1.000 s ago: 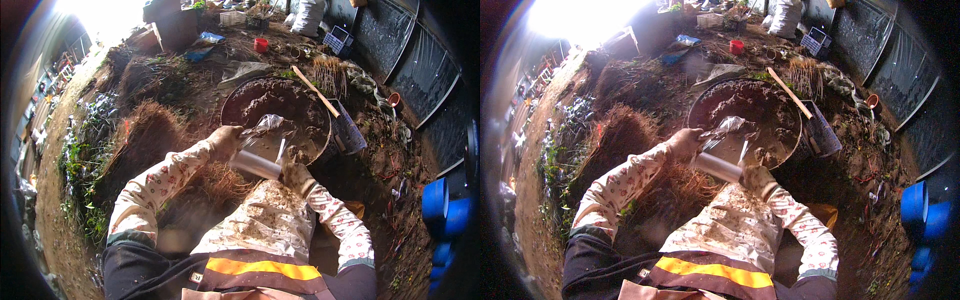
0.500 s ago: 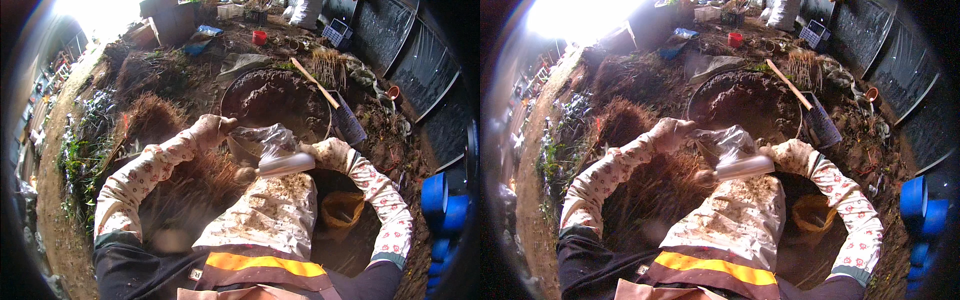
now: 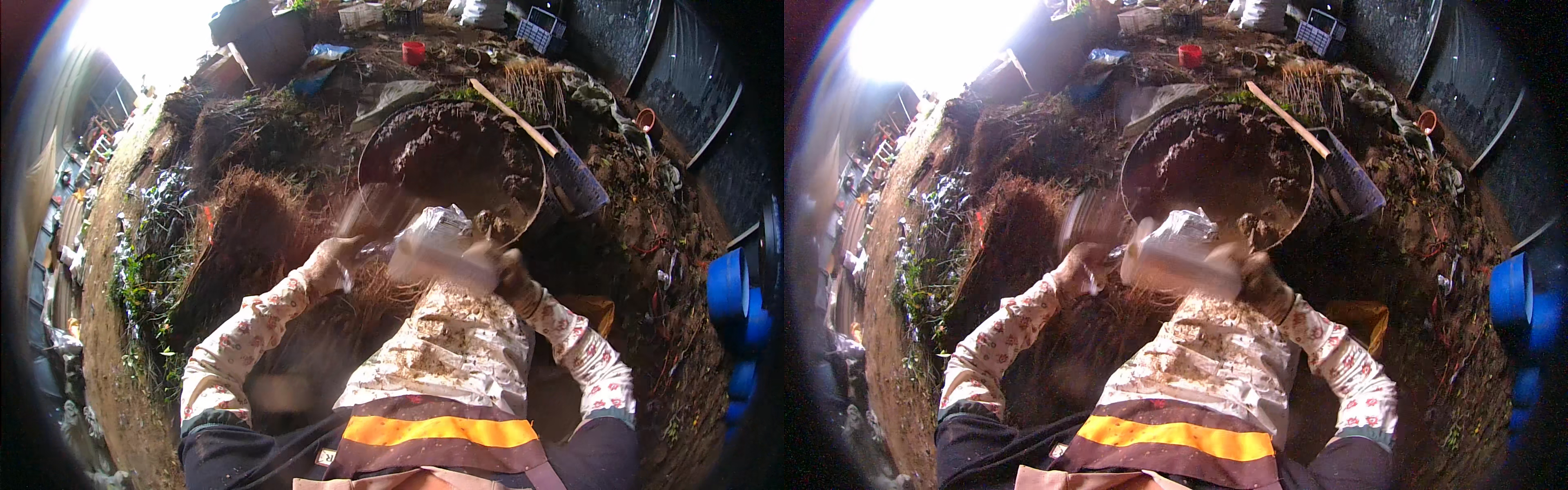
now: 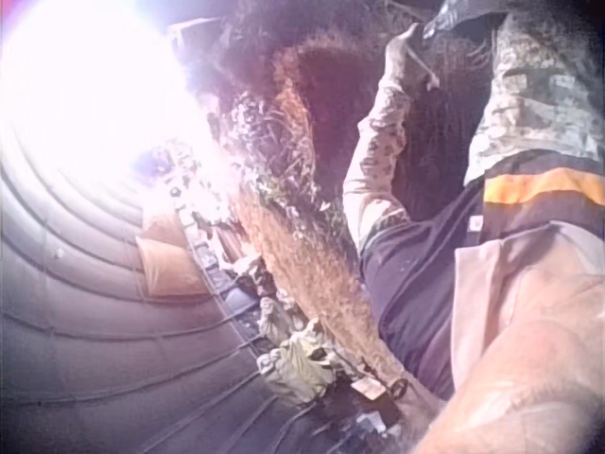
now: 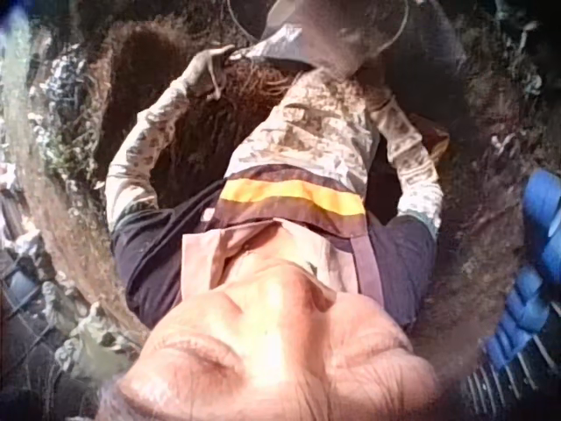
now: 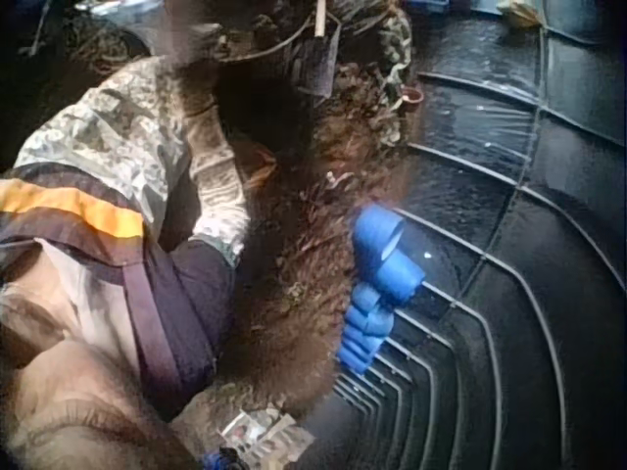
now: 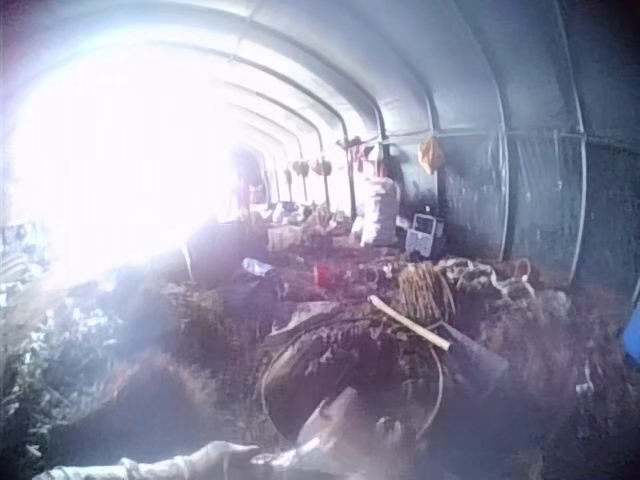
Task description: The person repeatedly picks up root-like objects from a pile, dips them into a bucket of muddy water, and uses a cylindrical tool to scrub and clean them. The cleaned roots are then placed back onto the pile.
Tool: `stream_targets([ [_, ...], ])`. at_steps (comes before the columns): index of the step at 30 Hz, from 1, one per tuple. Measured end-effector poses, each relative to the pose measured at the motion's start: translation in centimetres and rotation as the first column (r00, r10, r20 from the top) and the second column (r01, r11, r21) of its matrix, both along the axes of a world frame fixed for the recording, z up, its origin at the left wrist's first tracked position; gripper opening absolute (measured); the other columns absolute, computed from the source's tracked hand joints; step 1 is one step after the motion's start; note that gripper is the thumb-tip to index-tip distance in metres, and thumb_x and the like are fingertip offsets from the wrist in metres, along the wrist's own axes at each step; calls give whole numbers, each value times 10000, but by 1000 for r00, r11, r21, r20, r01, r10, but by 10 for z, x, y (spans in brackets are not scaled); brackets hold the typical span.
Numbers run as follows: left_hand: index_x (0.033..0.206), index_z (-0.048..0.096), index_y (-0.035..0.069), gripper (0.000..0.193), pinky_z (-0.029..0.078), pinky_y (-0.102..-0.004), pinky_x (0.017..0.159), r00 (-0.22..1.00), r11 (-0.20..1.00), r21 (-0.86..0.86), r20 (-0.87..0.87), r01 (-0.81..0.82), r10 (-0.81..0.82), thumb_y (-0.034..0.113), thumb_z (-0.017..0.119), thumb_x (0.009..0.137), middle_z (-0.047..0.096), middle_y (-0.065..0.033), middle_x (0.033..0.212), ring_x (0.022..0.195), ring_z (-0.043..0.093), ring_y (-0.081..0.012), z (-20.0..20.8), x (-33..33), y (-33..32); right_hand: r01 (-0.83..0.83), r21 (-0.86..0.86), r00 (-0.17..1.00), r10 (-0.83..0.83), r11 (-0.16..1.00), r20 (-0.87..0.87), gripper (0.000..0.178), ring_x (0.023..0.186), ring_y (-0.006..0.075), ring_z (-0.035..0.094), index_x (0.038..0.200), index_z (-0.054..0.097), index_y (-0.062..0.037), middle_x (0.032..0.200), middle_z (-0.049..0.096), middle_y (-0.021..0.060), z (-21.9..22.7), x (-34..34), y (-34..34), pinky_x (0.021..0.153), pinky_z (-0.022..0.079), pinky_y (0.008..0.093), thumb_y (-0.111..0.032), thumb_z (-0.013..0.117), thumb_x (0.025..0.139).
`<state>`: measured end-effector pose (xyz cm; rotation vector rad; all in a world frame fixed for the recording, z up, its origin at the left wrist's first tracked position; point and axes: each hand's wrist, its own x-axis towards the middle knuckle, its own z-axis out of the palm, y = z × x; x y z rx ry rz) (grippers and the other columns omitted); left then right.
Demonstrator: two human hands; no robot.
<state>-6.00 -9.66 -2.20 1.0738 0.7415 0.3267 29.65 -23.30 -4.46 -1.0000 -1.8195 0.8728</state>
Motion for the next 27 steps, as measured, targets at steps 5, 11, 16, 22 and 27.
stream_targets([
  [5, 1087, 642, 38, 231, 514, -412, 643, 901, 260, 862, -420, 435, -112, 204, 688, 933, 662, -171, 840, 721, 651, -314, 25, 19, 0, 240, 170, 788, -294, 956, 541, 253, 773, 177, 660, 1220, 567, -38, 924, 675, 80, 23, 37, 4, 709, 586, 328, -163, 505, 1009],
  [11, 1163, 614, 87, 261, 556, -458, 684, 781, 127, 779, -623, 614, 47, 205, 594, 931, 696, -176, 834, 812, 704, -374, 3, 37, -6, -243, 376, 746, -76, 894, 662, 135, 666, 251, 694, 1008, 635, -146, 740, 652, 62, 123, -43, -17, 598, 595, 344, -153, 600, 878],
  [16, 1012, 629, 75, 151, 543, -445, 669, 927, 151, 915, -370, 374, -57, 172, 629, 897, 674, -175, 819, 780, 684, -376, 41, 55, -19, 65, 155, 747, -151, 986, 648, 162, 553, 257, 624, 1041, 612, -74, 711, 640, 49, 17, 23, 39, 526, 559, 345, -210, 595, 954],
  [22, 1091, 649, 63, 202, 554, -406, 672, 908, 609, 748, -406, 264, 105, 175, 653, 922, 706, -178, 909, 783, 710, -314, -14, 17, 11, -156, 529, 913, -82, 834, 400, 224, 509, 153, 625, 1100, 638, -66, 666, 634, 29, 35, -60, -15, 476, 560, 315, -234, 526, 1005],
  [27, 1002, 612, 56, 143, 569, -407, 620, 941, 47, 940, -339, 339, 7, 109, 652, 875, 666, -109, 788, 702, 692, -328, 39, 52, -18, 370, -42, 573, -193, 928, 796, 325, 736, 160, 660, 1210, 568, -69, 870, 663, 85, 79, 36, 49, 559, 562, 296, -315, 578, 997],
])
